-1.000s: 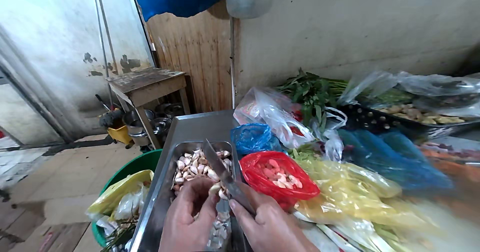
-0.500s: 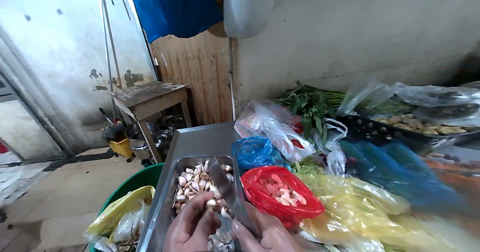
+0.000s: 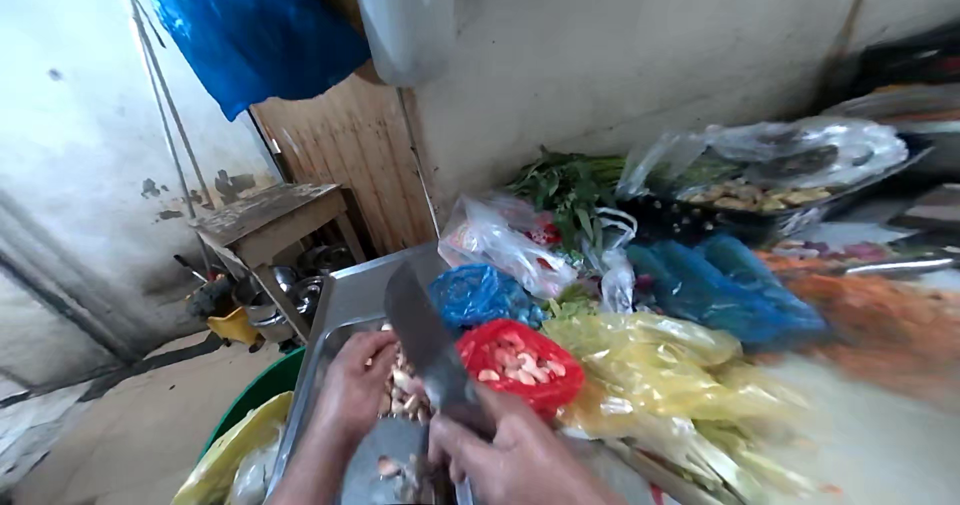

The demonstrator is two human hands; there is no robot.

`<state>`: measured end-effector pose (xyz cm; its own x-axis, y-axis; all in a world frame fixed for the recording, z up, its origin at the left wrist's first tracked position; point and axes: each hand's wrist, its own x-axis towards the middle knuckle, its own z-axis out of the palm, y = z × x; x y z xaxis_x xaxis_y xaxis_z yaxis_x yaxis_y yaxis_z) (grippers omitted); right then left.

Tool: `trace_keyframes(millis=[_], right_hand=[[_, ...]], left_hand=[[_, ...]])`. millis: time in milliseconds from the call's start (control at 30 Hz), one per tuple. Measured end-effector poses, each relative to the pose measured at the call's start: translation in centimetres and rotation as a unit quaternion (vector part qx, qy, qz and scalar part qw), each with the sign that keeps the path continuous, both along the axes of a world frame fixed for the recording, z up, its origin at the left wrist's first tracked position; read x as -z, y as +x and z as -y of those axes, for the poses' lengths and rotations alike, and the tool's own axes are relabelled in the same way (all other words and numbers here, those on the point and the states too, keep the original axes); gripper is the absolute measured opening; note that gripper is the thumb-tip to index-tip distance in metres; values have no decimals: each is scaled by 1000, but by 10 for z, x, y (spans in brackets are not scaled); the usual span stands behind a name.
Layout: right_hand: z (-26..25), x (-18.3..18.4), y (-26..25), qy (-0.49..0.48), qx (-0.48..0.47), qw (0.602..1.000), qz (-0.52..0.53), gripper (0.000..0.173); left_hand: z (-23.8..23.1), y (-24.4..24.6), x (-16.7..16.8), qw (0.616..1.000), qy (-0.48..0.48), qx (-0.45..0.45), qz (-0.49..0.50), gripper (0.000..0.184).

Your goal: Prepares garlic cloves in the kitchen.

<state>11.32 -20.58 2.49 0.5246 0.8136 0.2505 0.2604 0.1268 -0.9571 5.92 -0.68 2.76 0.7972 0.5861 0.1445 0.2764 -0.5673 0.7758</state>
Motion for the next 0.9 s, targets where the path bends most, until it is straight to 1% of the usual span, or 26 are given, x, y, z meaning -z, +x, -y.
trace_keyframes(millis=[67,100,133,233,333,400,467,533,567,600,633,700,733,800,867,900], right_hand=[[-2,6,9,9,30,999,8,35],[-3,10,13,22,52,998,22,33],[-4,14,16,33,74,996,36,31],[-6,20,23,26,119,991,57,32],[-6,16,25,-11,125,992,31,31],[-5,11,25,-33,113,993,4,29],[-6,11,25,-49,102,993,-25,25],[-7,13,24,-54,98,993,-33,26],[-8,15,24,-54,100,993,-26,25],[-8,16,24,-52,102,993,-16,26],[-8,17,24,-50,105,993,-7,25],[-8,17,24,-54,107,993,-6,23],[-8,17,23,-58,109,992,-6,21],[-8,17,24,-63,112,992,1,22],[-9,18,24,-61,112,992,14,25],[-9,19,24,-66,111,991,21,26]], left_hand=[[-13,-18,4,994,7,-35,-106,25],[-18,-26,10,990,14,-37,-134,26],[-21,-33,18,990,31,-26,-138,26],[-22,-43,36,989,117,30,-85,26],[-16,-28,34,984,157,58,-66,26],[-6,-21,22,981,148,82,-92,25],[2,-23,10,967,91,149,-185,27],[9,-29,11,934,58,229,-268,28],[12,-33,15,921,68,259,-281,29],[13,-36,20,918,82,274,-275,29],[11,-39,23,921,90,268,-269,28],[4,-41,19,929,110,215,-280,25],[0,-39,16,921,134,194,-309,26],[-4,-36,16,881,190,185,-390,26],[-8,-36,29,839,244,203,-442,30],[-11,-37,35,829,261,211,-448,30]])
